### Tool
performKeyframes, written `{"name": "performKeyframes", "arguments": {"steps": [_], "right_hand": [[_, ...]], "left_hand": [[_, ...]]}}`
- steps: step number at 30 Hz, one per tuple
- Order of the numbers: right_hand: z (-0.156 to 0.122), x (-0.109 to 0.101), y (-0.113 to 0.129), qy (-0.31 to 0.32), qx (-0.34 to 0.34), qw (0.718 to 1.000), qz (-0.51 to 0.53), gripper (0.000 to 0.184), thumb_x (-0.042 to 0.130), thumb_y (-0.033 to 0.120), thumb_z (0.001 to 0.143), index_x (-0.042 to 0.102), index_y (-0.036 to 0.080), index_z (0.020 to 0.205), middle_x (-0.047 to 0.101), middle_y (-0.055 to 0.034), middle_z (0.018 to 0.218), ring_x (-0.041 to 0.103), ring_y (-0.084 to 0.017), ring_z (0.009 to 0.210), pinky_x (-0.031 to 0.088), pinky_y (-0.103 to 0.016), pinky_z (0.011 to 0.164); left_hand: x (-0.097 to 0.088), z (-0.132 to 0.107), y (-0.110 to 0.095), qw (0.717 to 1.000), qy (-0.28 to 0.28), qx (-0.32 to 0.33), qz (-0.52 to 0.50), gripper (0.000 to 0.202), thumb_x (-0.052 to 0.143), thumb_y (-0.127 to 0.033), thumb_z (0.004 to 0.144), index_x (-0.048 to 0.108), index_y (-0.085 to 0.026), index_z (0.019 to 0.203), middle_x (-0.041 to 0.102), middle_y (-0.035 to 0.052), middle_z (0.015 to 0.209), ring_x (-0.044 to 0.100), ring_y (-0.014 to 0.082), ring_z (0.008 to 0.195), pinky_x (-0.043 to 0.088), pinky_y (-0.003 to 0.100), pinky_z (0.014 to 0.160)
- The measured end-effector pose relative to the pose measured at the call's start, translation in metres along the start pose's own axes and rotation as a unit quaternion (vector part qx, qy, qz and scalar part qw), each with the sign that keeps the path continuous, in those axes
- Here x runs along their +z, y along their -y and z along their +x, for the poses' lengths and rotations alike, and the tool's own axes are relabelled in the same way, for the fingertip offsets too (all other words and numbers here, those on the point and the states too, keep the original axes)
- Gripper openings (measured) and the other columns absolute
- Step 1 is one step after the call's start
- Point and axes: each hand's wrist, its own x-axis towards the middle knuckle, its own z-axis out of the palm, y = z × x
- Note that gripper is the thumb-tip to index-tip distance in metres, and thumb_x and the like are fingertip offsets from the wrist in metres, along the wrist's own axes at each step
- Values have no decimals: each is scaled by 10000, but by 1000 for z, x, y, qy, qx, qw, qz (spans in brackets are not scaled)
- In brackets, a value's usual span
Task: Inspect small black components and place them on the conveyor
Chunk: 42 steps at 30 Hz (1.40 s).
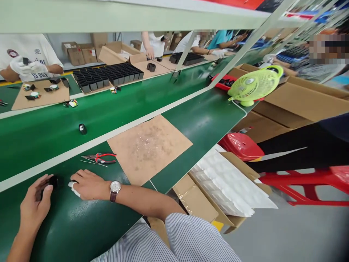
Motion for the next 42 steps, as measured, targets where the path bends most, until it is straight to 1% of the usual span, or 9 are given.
{"name": "performKeyframes", "arguments": {"steps": [3, 5, 12, 16, 19, 23, 29, 33, 42], "right_hand": [[1, 2, 0, -8, 2, 1000, 4, 181, 577, 204, 986, 658, 129, 1130, 587, -117, 1306, 477, -264, 1144, 458, -360, 912], [1, 4, -1, -4, 0, 1000, 6, 169, 552, 184, 996, 658, 132, 1115, 587, -119, 1311, 486, -263, 1135, 456, -357, 892], [1, 7, -4, 2, -6, 1000, 10, 216, 559, 202, 1013, 644, 113, 1191, 569, -138, 1366, 491, -266, 1170, 446, -356, 909], [2, 8, -6, -2, -4, 1000, 20, 252, 507, 246, 1058, 660, 116, 1210, 570, -126, 1378, 487, -269, 1174, 445, -357, 914], [2, 8, -7, -2, -1, 1000, 26, 283, 475, 269, 1078, 659, 121, 1234, 568, -124, 1387, 486, -267, 1181, 443, -361, 929], [3, 7, -8, 6, -1, 999, 32, 287, 484, 281, 1077, 661, 122, 1237, 564, -130, 1396, 486, -265, 1186, 444, -361, 933], [1, 2, -3, 12, -1, 1000, 10, 273, 452, 239, 1083, 651, 118, 1224, 565, -121, 1386, 491, -260, 1181, 440, -354, 928], [-2, -5, 3, 14, -14, 999, -50, 259, 412, 116, 1059, 655, 111, 1148, 581, -137, 1322, 518, -242, 1138, 443, -345, 891], [-6, -9, 9, -4, -31, 998, -55, 345, 356, 95, 1067, 698, 128, 1031, 613, -131, 1329, 528, -243, 1148, 442, -333, 868]], "left_hand": [[-6, 1, -4, 999, 7, -34, 37, 471, 537, -544, 950, 609, -376, 1384, 758, -49, 1242, 751, 276, 1038, 642, 506, 935], [-8, 3, -5, 995, 18, -57, 74, 419, 535, -547, 949, 624, -446, 1345, 758, -92, 1196, 751, 265, 949, 656, 496, 855], [-12, 7, -11, 993, 52, -43, 97, 396, 513, -533, 964, 676, -408, 1303, 764, -49, 1038, 698, 224, 763, 545, 317, 601], [-12, 6, -12, 994, 65, -17, 83, 390, 508, -498, 972, 694, -367, 1289, 766, -37, 1069, 686, 214, 759, 484, 286, 552], [-11, 8, -10, 995, 66, 16, 78, 412, 490, -498, 982, 703, -308, 1280, 757, -3, 1176, 713, 231, 868, 519, 295, 634], [-9, 10, -9, 995, 64, 49, 56, 422, 464, -504, 991, 713, -266, 1234, 746, 26, 1235, 718, 272, 1076, 573, 339, 867], [-10, 9, -22, 998, 52, 12, 27, 290, 519, -565, 970, 716, -437, 1140, 740, -115, 1216, 712, 285, 1150, 582, 500, 1043], [-9, 9, -27, 999, 50, 8, 12, 272, 540, -570, 955, 729, -449, 1108, 740, -120, 1211, 714, 303, 1154, 549, 561, 1099], [-9, 6, -30, 999, 46, 9, -8, 320, 552, -565, 946, 749, -376, 1113, 754, -56, 1234, 707, 331, 1183, 525, 555, 1127]]}}
